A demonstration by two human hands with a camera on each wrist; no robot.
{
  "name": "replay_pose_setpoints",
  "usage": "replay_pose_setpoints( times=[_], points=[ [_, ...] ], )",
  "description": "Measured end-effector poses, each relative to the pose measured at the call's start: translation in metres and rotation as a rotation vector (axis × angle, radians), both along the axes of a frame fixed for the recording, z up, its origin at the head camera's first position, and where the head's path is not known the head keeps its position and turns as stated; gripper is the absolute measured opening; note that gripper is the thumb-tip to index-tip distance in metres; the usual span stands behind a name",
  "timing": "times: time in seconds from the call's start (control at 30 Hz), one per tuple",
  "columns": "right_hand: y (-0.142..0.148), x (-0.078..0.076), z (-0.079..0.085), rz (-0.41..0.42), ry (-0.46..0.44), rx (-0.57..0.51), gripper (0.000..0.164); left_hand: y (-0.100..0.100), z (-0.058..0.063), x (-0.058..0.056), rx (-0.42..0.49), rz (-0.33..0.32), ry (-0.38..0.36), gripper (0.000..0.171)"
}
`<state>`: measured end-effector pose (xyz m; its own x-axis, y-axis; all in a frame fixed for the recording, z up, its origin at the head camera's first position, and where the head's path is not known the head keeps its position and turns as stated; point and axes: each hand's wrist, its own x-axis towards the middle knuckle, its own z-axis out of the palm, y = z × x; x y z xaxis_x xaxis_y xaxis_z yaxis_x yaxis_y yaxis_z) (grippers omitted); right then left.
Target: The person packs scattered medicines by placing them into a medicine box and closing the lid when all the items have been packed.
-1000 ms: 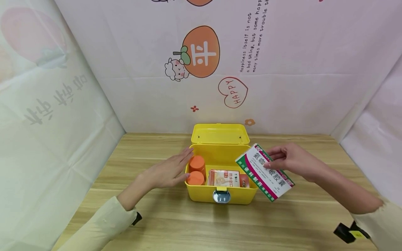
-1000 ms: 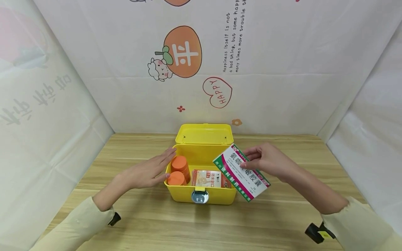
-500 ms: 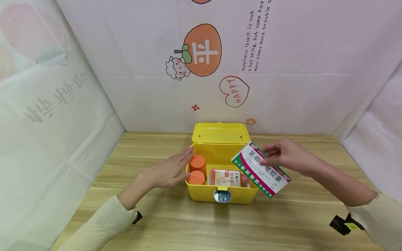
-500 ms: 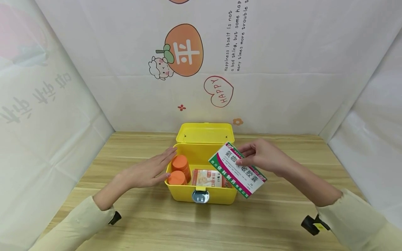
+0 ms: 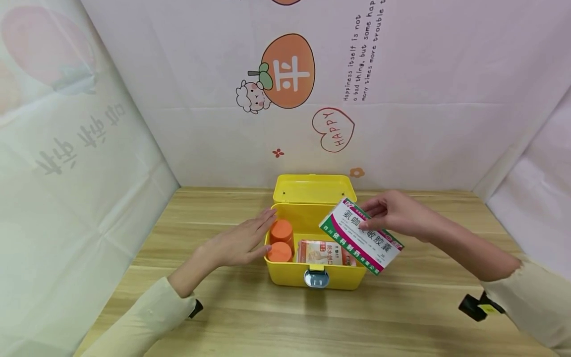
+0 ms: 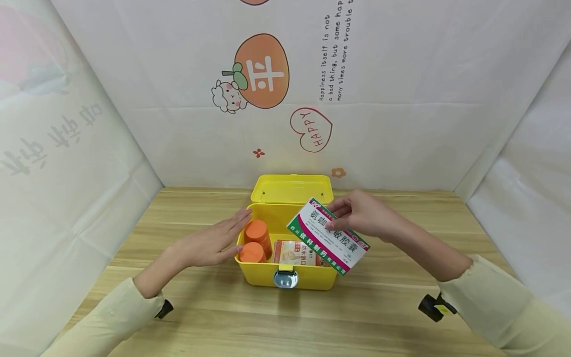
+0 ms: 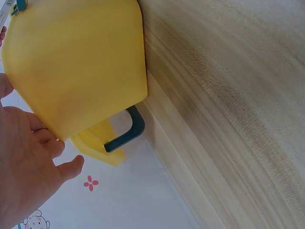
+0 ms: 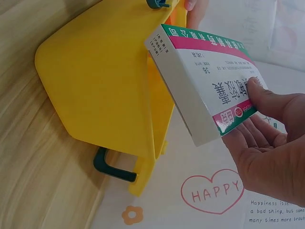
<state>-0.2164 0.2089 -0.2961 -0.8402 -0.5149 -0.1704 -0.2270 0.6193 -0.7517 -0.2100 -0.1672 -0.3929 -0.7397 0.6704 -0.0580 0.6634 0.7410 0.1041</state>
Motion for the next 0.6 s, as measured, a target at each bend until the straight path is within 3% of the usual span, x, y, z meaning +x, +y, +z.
replay_pose_setpoints(
  times=[0.6],
  points=[
    [-0.019,-0.011,0.006,0.037,0.026,0.071,0.038,-0.001,0.002,0.000,-0.001,0.004,-0.017,0.079]
  ],
)
